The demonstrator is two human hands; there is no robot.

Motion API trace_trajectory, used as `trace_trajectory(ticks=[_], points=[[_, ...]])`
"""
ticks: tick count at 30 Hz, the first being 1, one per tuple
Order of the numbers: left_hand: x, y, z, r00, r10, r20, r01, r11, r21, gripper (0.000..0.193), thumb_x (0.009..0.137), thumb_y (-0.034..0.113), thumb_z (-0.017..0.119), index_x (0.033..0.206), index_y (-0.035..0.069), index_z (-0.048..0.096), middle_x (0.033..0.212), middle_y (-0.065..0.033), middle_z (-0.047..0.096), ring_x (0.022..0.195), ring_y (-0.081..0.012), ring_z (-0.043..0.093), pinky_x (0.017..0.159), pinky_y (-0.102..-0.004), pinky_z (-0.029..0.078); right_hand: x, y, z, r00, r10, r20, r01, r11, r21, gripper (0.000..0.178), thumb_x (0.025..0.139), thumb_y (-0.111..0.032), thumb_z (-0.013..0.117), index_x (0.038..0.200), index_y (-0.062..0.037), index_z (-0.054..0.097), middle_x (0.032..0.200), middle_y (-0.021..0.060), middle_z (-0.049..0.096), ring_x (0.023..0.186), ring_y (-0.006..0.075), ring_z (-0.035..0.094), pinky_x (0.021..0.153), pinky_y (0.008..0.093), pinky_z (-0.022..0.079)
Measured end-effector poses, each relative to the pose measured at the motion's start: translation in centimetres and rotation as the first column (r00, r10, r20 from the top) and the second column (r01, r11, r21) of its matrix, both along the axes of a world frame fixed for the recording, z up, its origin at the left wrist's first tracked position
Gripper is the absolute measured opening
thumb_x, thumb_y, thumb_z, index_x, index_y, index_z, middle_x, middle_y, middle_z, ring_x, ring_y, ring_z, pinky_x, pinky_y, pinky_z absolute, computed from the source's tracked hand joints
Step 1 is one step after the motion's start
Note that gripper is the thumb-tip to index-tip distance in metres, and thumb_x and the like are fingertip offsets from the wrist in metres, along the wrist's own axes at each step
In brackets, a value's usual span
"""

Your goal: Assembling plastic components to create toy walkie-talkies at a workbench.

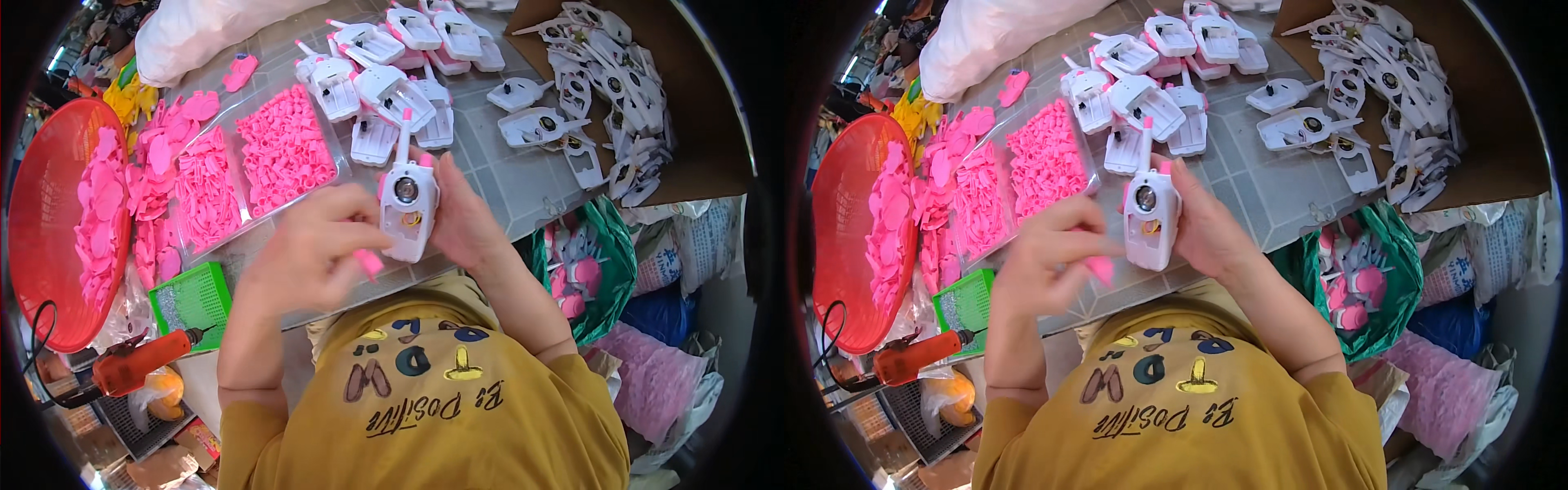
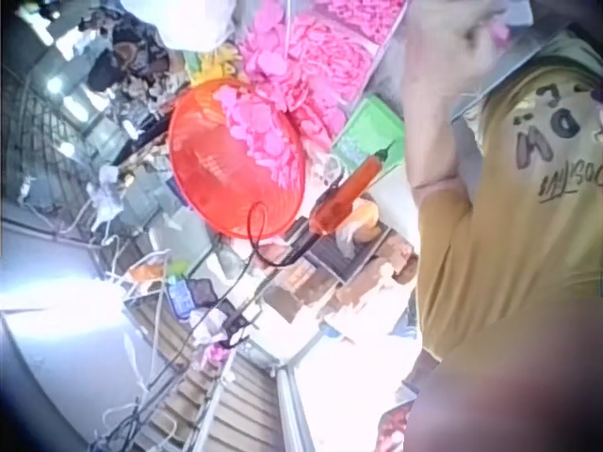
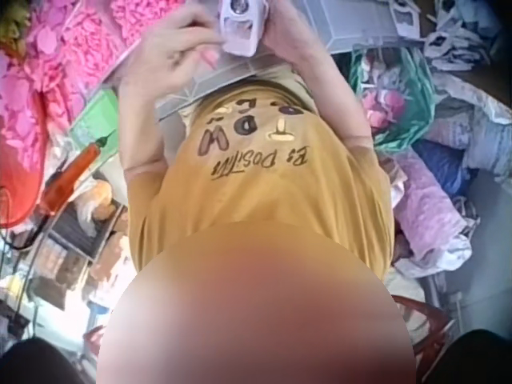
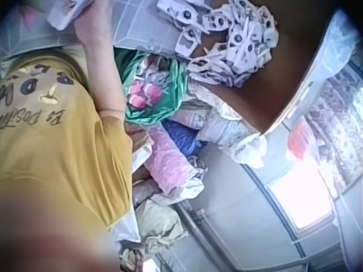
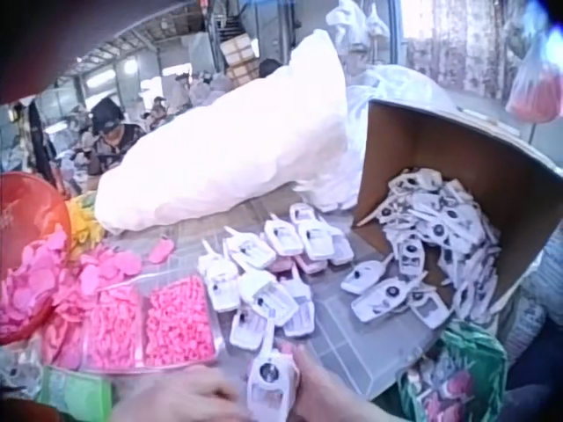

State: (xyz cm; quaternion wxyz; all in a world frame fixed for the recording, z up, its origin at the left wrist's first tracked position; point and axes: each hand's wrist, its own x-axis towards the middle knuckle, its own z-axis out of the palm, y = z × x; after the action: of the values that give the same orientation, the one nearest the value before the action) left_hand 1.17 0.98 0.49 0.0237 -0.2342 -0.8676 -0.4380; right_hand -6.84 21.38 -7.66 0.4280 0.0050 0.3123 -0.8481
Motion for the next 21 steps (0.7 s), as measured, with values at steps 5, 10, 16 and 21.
trace_trajectory(ticks=[5,10,16,21], points=[[-1.5,3.9,-1.1,0.996,-0.015,-0.090,0.011,0.999,-0.046,0.051,0.066,-0.006,0.064,0.116,0.007,0.068,0.109,-0.0141,0.061,0.101,-0.0314,0.062,0.090,-0.0426,0.048,1.2,0.3,-0.2,0.994,0.063,-0.085,-0.064,0.998,-0.005,0.092,0.090,-0.076,0.044,0.153,-0.0110,0.031,0.135,0.0079,0.055,0.123,0.0196,0.057,0.103,0.0408,0.048],[-0.4,3.8,-4.3,0.883,0.302,-0.360,-0.321,0.947,0.006,0.056,0.069,0.001,0.074,0.123,0.004,0.064,0.128,-0.0185,0.054,0.112,-0.0390,0.057,0.095,-0.0450,0.048,1.5,0.2,0.1,0.997,-0.018,-0.080,0.017,1.000,-0.018,0.097,0.088,-0.079,0.046,0.155,-0.0109,0.026,0.138,0.0082,0.052,0.123,0.0185,0.056,0.101,0.0389,0.049],[1.3,6.2,-5.7,0.872,0.458,-0.173,-0.470,0.882,-0.035,0.071,0.075,0.020,0.083,0.137,0.001,0.055,0.133,-0.0221,0.053,0.114,-0.0373,0.057,0.096,-0.0437,0.048,1.8,-0.5,0.6,0.963,-0.200,-0.182,0.197,0.980,-0.033,0.074,0.103,-0.059,0.040,0.156,-0.0097,0.024,0.141,0.0082,0.050,0.125,0.0177,0.054,0.104,0.0355,0.046],[1.2,6.1,-6.2,0.878,0.448,-0.169,-0.450,0.893,0.033,0.068,0.072,0.012,0.081,0.135,0.002,0.057,0.137,-0.0231,0.052,0.118,-0.0381,0.057,0.099,-0.0437,0.048,1.8,-0.6,0.2,0.918,-0.273,-0.289,0.305,0.950,0.071,0.066,0.106,-0.053,0.036,0.156,-0.0119,0.024,0.141,0.0107,0.052,0.128,0.0206,0.053,0.105,0.0386,0.045]])
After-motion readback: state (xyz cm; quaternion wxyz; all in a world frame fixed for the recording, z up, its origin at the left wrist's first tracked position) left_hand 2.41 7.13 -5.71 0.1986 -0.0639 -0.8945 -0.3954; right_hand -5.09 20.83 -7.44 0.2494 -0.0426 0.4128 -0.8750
